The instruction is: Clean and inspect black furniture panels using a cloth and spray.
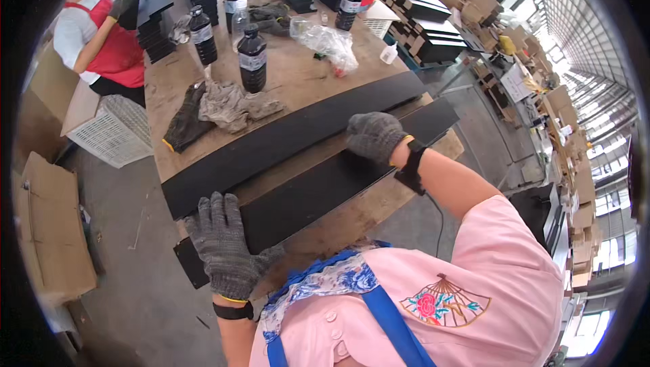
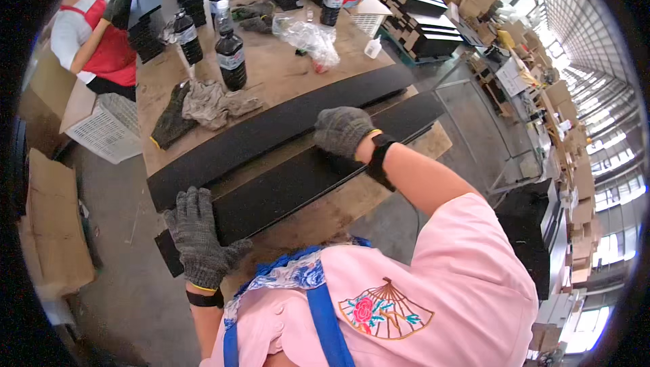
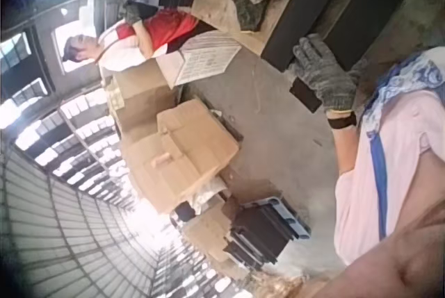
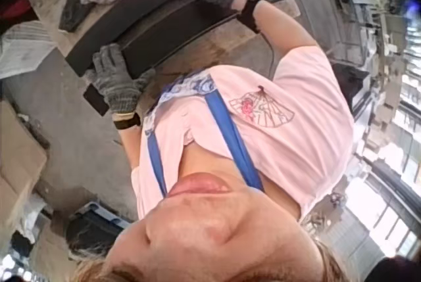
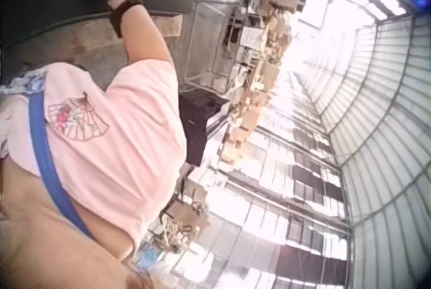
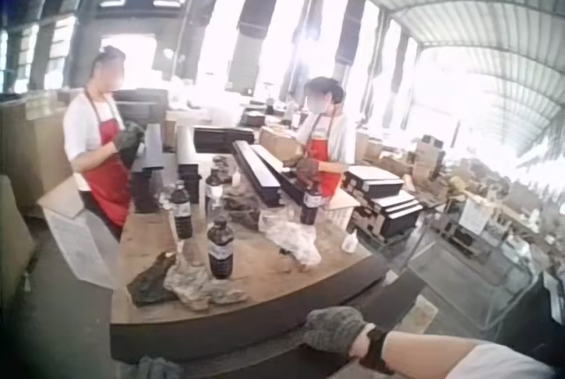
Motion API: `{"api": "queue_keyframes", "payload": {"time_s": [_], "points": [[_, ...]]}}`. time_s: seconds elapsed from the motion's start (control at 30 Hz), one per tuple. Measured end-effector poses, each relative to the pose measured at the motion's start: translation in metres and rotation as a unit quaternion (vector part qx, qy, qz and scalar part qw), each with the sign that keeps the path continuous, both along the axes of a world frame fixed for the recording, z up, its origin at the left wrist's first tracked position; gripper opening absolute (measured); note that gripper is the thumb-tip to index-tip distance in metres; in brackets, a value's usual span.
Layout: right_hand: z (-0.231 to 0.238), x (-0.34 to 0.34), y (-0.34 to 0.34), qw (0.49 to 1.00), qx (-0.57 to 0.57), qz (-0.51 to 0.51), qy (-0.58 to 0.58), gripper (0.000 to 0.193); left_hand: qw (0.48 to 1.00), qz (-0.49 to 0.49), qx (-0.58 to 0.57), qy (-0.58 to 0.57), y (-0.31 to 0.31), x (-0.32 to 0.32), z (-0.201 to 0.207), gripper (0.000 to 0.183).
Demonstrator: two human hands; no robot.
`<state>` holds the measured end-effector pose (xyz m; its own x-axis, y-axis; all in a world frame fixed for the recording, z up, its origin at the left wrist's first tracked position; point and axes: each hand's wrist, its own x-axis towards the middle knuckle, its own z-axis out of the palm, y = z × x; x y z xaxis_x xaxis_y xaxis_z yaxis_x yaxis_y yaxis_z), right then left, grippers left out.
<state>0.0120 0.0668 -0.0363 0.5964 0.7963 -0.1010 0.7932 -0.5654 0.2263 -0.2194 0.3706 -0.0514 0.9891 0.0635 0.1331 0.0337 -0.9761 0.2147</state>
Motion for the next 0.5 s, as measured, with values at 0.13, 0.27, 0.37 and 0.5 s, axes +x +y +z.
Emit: {"api": "queue_keyframes", "payload": {"time_s": [0.13,0.27,0.37,0.5], "points": [[0.003,-0.048,0.099,0.973,0.138,-0.1,0.154,0.031,0.992,-0.054,0.11,0.021,-0.032,0.024,-0.015,0.118],[-0.002,-0.065,0.112,0.957,0.22,-0.073,0.173,0.033,0.994,-0.025,0.044,0.099,-0.047,0.039,-0.006,0.117],[0.011,-0.038,0.042,0.963,0.193,-0.152,0.113,0.028,0.998,-0.038,0.021,0.037,-0.05,0.03,0.001,0.115],[0.003,0.006,-0.04,0.967,0.073,-0.245,-0.017,0.014,0.998,-0.042,0.033,0.024,-0.06,0.032,0.004,0.116]]}}
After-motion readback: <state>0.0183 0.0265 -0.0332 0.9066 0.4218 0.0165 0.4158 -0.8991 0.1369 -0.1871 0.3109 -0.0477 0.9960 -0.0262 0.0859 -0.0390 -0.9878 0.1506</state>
